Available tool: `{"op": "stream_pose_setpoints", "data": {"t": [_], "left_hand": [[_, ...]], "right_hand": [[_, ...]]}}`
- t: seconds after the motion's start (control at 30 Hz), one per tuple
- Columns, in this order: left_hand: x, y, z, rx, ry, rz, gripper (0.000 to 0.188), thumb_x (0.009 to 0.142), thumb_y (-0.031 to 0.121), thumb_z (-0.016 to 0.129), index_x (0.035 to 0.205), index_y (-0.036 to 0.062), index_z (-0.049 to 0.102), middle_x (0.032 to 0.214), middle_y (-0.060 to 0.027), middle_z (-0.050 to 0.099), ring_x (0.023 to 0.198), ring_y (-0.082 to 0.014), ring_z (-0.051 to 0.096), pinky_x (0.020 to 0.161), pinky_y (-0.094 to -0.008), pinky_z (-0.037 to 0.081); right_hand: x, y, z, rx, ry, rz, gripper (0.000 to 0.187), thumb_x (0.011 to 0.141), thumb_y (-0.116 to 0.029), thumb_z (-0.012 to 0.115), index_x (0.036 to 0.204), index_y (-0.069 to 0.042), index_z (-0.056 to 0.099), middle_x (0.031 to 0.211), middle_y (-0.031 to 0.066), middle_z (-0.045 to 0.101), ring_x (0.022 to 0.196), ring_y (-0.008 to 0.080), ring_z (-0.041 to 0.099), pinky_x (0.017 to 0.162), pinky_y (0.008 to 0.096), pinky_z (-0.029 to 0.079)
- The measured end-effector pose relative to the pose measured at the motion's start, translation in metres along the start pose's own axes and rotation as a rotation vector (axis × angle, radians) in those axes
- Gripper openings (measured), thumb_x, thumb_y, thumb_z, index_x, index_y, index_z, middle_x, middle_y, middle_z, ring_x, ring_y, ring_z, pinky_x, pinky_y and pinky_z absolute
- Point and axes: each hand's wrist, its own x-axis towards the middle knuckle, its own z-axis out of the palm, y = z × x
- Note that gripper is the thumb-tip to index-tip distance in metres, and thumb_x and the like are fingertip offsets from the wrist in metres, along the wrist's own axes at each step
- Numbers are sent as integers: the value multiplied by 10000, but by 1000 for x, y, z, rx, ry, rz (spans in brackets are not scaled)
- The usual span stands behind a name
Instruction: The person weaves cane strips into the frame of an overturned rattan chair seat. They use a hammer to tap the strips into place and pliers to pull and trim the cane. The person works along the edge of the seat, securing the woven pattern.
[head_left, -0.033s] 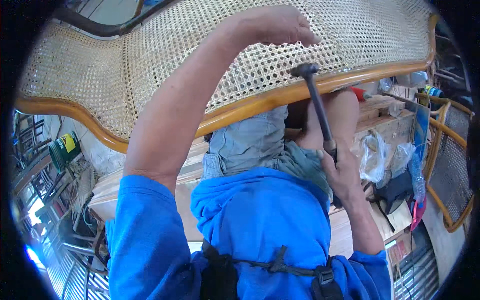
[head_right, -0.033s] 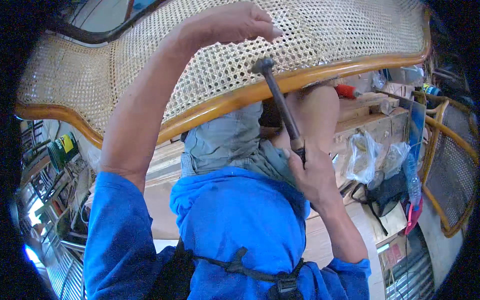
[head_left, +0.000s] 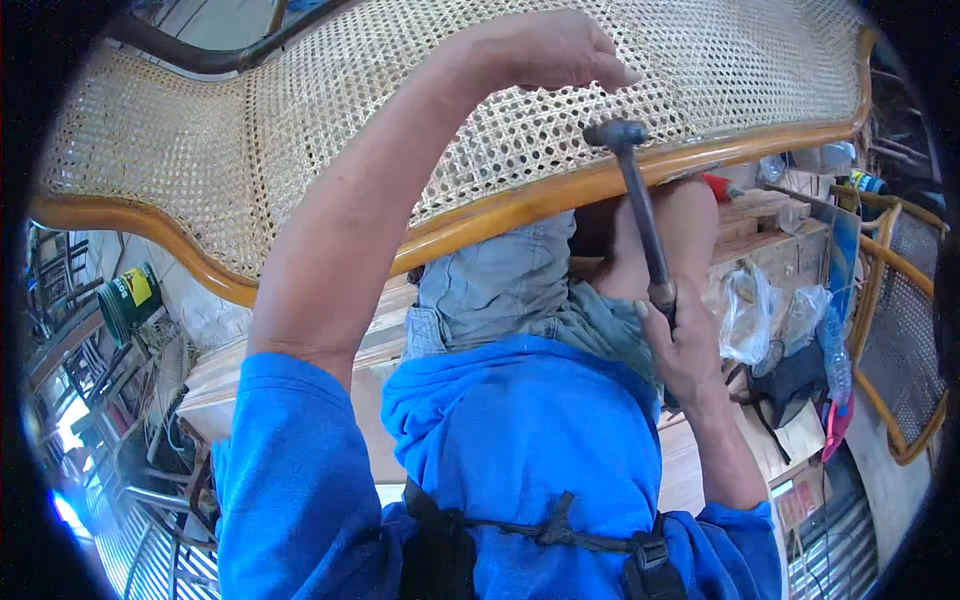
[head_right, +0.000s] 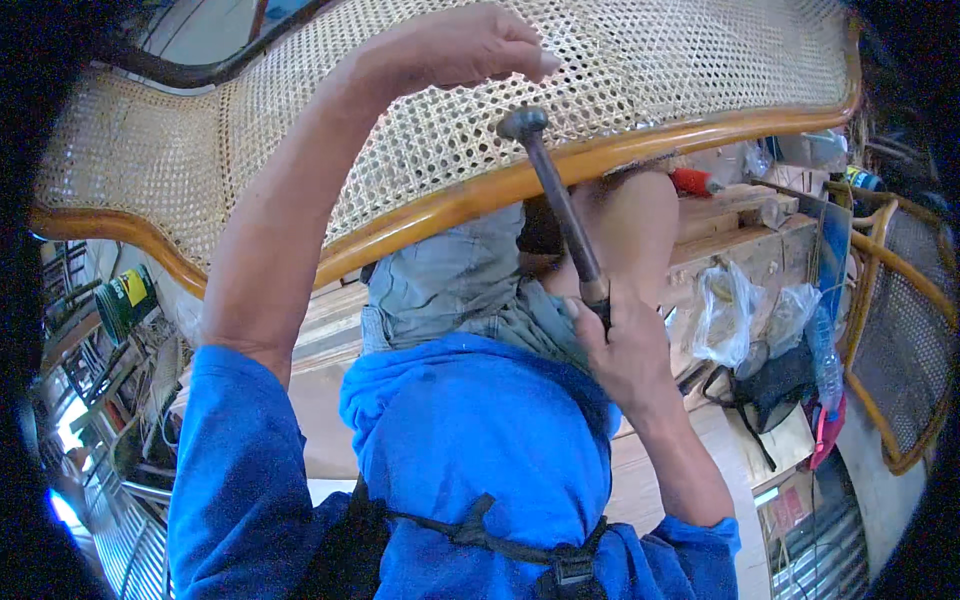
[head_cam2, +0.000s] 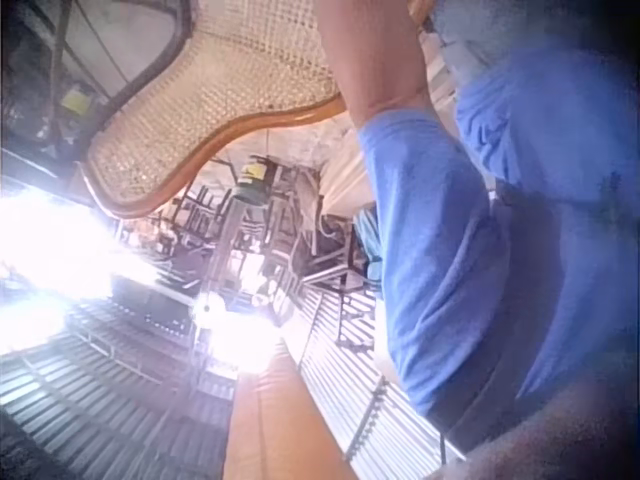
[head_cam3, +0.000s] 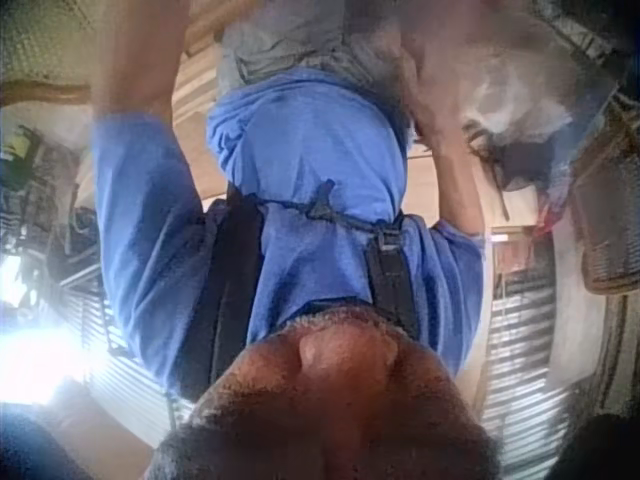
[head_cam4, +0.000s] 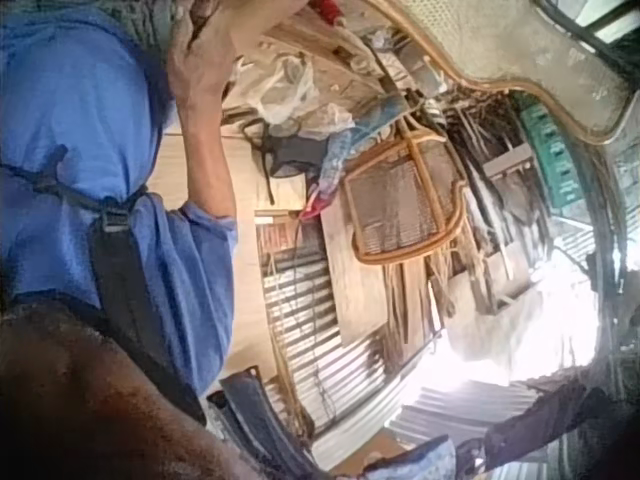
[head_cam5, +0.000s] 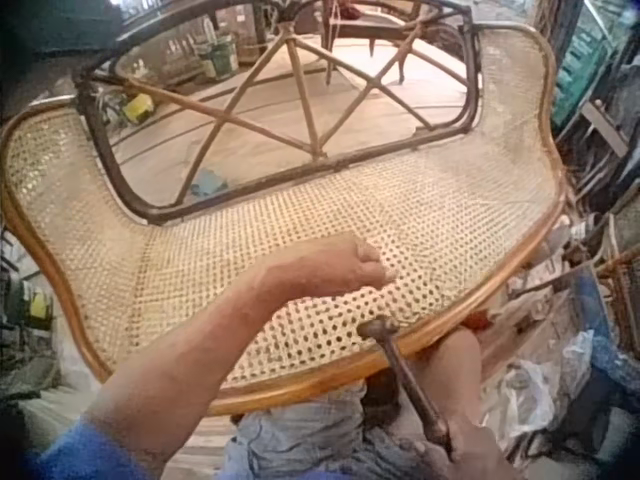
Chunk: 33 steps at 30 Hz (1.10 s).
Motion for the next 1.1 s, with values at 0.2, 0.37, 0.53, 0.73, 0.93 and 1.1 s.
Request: {"op": "stream_pose_setpoints", "data": {"t": [0.2,0.37,0.53,0.73,0.93,1.1], "left_hand": [[-36,1,5,-332,177,-115,301,857,366,570,844,76,649,588,45,427,484,-40,347,423,-223,284],[-84,-1,14,-1337,348,-57,373,901,386,523,988,29,589,667,52,436,497,-18,359,408,-158,291],[-104,21,76,-2061,147,28,706,891,623,307,1058,-23,537,950,-121,608,836,-251,610,698,-356,518],[-105,22,121,-2299,-27,113,851,862,671,255,1261,-62,419,1252,-236,490,1195,-390,443,997,-490,353],[-107,29,127,-2312,1,156,970,817,739,147,1301,-70,373,1326,-243,421,1244,-399,384,1031,-508,298],[-107,26,133,-2343,-55,270,1010,796,762,108,1305,-72,367,1336,-242,410,1265,-396,357,1039,-501,288]], "right_hand": [[9,8,0,-18,-53,74,246,854,-241,586,955,-25,526,806,233,578,791,412,582,680,447,456],[-10,8,6,-103,-198,-125,270,831,-275,617,954,-46,543,856,204,596,817,380,588,685,426,470],[-4,5,18,-35,16,-541,232,804,-229,649,958,-65,594,872,141,620,803,326,603,698,380,483],[12,-12,-9,174,386,-290,122,806,-15,600,927,-16,617,869,96,637,825,228,612,746,303,474],[21,-34,-5,178,422,-381,154,799,8,601,951,-19,610,875,89,632,822,205,607,745,306,476],[30,-45,6,62,466,-564,214,754,19,607,960,-36,598,853,108,606,815,254,591,736,347,473]]}}
